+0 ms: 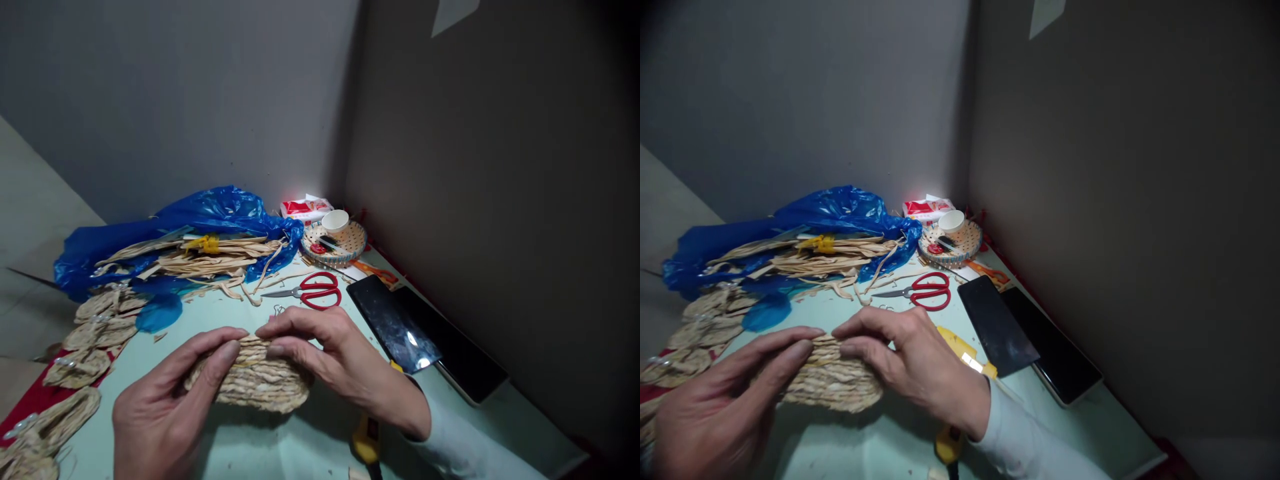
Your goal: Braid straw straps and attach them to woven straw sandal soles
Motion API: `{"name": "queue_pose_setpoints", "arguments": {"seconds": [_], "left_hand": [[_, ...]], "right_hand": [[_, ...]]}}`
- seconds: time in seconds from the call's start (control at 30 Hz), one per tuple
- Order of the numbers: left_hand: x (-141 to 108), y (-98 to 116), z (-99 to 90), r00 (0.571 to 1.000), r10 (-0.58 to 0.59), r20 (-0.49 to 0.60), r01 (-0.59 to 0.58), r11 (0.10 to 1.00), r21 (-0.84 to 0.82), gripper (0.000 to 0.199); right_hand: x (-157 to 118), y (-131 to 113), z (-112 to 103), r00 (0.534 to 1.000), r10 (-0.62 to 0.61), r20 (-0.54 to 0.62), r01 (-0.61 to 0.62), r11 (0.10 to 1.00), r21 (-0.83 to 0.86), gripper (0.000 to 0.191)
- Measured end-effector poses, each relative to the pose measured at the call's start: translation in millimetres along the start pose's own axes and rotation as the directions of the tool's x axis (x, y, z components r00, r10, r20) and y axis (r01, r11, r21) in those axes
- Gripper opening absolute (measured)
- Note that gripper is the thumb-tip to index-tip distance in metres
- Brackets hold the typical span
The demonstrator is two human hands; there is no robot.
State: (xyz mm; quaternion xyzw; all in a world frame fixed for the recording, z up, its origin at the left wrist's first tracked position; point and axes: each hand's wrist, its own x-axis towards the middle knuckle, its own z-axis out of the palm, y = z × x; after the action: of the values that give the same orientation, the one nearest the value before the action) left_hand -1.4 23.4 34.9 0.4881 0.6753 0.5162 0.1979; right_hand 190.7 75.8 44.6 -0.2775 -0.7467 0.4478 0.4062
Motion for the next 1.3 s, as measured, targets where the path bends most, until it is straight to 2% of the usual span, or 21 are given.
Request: {"name": "queue_pose_setpoints", "arguments": {"seconds": [0.1,0.17,0.23,0.33,0.5,0.57,0.63,0.73,0.8,0.87,0.93,1.0,1.1,1.3], "left_hand": [[0.9,-4.2,0.0,0.999,0.005,-0.05,-0.006,1.0,-0.023,0.011],[4.9,-6.9,-1.6,0.999,-0.001,-0.034,0.0,1.0,-0.025,0.012],[11.6,-7.6,-3.8,0.998,0.0,0.062,0.001,1.0,-0.011,0.015],[21.6,-3.1,-4.7,0.974,0.038,0.224,-0.04,0.999,0.003,0.016],[19.2,8.5,2.7,0.926,0.194,0.324,-0.195,0.98,-0.031,0.009],[14.6,8.0,3.8,0.923,0.215,0.319,-0.226,0.974,-0.002,0.011],[11.6,3.9,2.4,0.943,0.18,0.279,-0.196,0.98,0.028,0.011],[11.1,-4.6,-2.1,0.982,0.101,0.16,-0.103,0.995,0.007,0.015],[12.8,-8.5,-4.1,0.994,0.082,0.066,-0.08,0.996,-0.037,0.017],[15.7,-9.6,-4.4,0.997,0.079,0.001,-0.079,0.995,-0.066,0.018],[19.2,-7.7,-3.4,0.997,0.074,-0.025,-0.076,0.993,-0.094,0.019],[22.2,-4.0,-2.2,0.997,0.072,-0.005,-0.072,0.991,-0.112,0.024],[23.0,0.9,-2.6,0.994,0.061,0.092,-0.052,0.994,-0.096,0.025],[17.1,-3.0,-4.2,0.968,0.03,0.25,-0.029,1.0,-0.006,0.018]], "right_hand": [[-1.7,1.7,2.6,1.0,-0.016,-0.008,0.016,1.0,-0.009,0.021],[-2.4,4.3,2.6,1.0,-0.028,-0.011,0.028,0.999,-0.036,0.024],[-2.2,7.2,0.6,1.0,-0.027,-0.011,0.026,0.997,-0.078,0.023],[-1.0,8.2,-5.9,0.999,-0.023,0.034,0.028,0.988,-0.151,0.023],[0.3,-0.8,-14.8,0.977,0.002,0.214,0.055,0.964,-0.259,0.023],[0.3,-2.3,-15.6,0.973,0.015,0.232,0.05,0.962,-0.27,0.024],[0.4,-0.8,-15.6,0.983,0.028,0.182,0.005,0.984,-0.18,0.029],[1.2,3.6,-14.7,0.992,0.102,0.077,-0.103,0.995,0.011,0.042],[1.8,5.5,-11.8,0.986,0.164,0.04,-0.165,0.985,0.039,0.048],[1.6,5.2,-6.4,0.981,0.193,0.036,-0.195,0.978,0.078,0.048],[0.5,2.7,-0.2,0.981,0.192,0.039,-0.196,0.964,0.181,0.04],[-1.0,-1.2,3.6,0.982,0.186,0.03,-0.188,0.958,0.214,0.026],[-2.0,-6.5,1.5,0.988,0.149,0.026,-0.151,0.984,0.098,0.016],[-2.1,-7.9,-12.2,0.998,0.059,-0.003,-0.059,0.99,-0.128,0.024]]}}
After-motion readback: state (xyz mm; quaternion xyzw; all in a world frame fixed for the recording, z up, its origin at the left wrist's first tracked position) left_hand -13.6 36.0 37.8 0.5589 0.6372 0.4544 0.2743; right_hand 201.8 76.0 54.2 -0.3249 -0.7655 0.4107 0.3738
